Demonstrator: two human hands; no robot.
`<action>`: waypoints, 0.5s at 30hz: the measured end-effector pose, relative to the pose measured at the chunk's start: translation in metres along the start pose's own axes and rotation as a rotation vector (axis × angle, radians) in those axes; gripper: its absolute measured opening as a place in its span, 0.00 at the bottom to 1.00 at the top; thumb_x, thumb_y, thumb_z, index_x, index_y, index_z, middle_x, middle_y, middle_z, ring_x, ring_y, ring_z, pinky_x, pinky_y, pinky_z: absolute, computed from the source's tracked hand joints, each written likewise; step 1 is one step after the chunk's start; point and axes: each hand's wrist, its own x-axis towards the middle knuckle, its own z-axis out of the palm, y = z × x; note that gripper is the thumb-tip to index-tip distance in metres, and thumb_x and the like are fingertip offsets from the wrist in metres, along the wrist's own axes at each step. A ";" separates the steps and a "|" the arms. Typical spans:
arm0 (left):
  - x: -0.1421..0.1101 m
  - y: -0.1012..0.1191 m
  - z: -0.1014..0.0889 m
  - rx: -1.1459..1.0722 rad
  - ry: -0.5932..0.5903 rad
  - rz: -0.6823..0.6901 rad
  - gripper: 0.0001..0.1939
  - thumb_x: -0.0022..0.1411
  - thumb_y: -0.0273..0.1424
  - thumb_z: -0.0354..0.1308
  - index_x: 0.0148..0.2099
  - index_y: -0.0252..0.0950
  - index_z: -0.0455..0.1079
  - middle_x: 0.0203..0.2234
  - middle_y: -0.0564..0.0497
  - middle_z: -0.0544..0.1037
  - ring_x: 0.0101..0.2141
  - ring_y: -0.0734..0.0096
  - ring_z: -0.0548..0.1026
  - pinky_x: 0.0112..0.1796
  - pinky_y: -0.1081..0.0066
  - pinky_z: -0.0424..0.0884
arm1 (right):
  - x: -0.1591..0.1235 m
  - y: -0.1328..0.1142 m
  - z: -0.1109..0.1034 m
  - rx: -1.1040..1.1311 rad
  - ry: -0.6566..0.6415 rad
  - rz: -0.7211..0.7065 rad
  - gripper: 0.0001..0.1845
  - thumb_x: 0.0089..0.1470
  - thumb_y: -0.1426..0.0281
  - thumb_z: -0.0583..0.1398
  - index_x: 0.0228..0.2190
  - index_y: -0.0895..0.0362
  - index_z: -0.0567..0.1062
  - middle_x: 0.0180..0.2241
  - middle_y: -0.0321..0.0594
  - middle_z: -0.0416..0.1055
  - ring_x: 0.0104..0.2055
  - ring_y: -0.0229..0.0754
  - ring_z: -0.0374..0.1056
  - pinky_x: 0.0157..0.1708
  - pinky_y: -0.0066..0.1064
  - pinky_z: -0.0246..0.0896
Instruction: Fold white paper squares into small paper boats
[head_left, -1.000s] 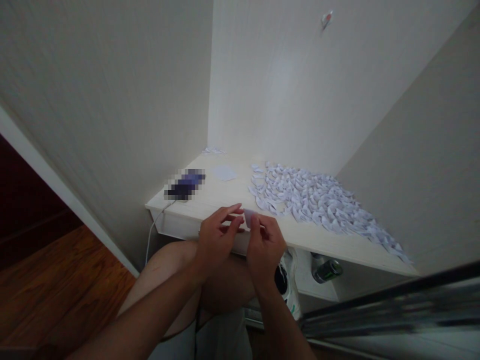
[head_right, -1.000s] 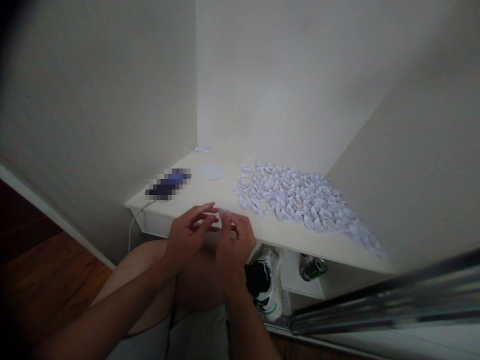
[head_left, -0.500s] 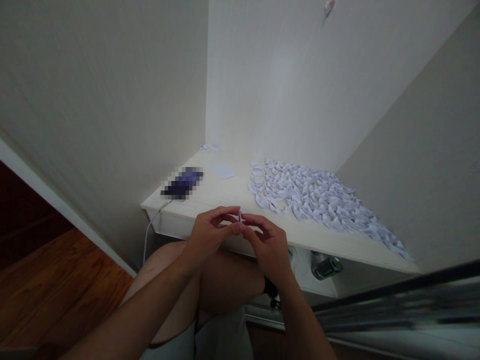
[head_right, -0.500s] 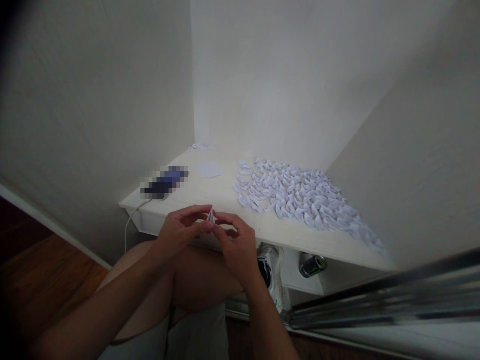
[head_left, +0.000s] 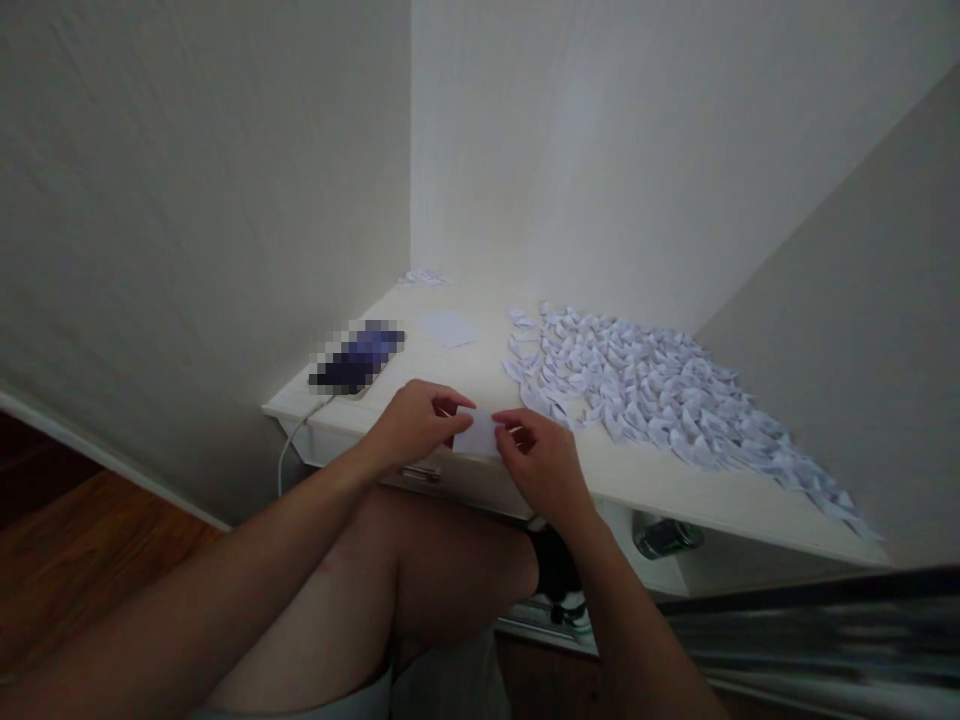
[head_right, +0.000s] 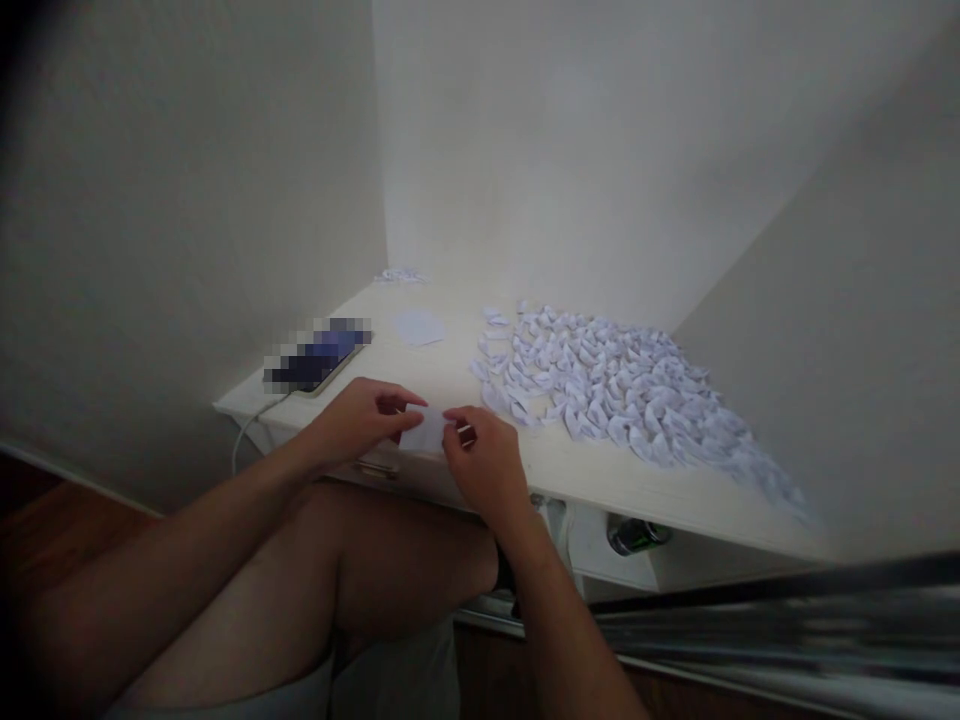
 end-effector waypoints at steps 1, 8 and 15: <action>0.008 -0.003 -0.002 0.038 -0.022 -0.011 0.11 0.53 0.28 0.63 0.39 0.32 0.82 0.20 0.51 0.79 0.21 0.70 0.77 0.24 0.74 0.69 | 0.006 0.003 0.000 -0.085 -0.041 -0.042 0.10 0.57 0.72 0.61 0.40 0.58 0.81 0.33 0.43 0.77 0.31 0.41 0.74 0.38 0.36 0.73; 0.037 -0.013 -0.016 0.401 0.063 0.121 0.09 0.53 0.30 0.62 0.35 0.37 0.83 0.20 0.50 0.79 0.20 0.69 0.73 0.24 0.72 0.65 | 0.025 0.010 -0.002 -0.400 -0.293 -0.341 0.14 0.60 0.70 0.62 0.48 0.57 0.79 0.46 0.49 0.72 0.47 0.48 0.69 0.51 0.45 0.66; 0.044 -0.018 -0.018 0.507 0.044 0.201 0.09 0.57 0.33 0.61 0.36 0.40 0.83 0.23 0.51 0.81 0.22 0.67 0.72 0.27 0.70 0.66 | 0.045 0.011 0.004 -0.357 -0.344 -0.341 0.08 0.62 0.68 0.62 0.39 0.58 0.80 0.45 0.48 0.73 0.47 0.48 0.68 0.50 0.43 0.67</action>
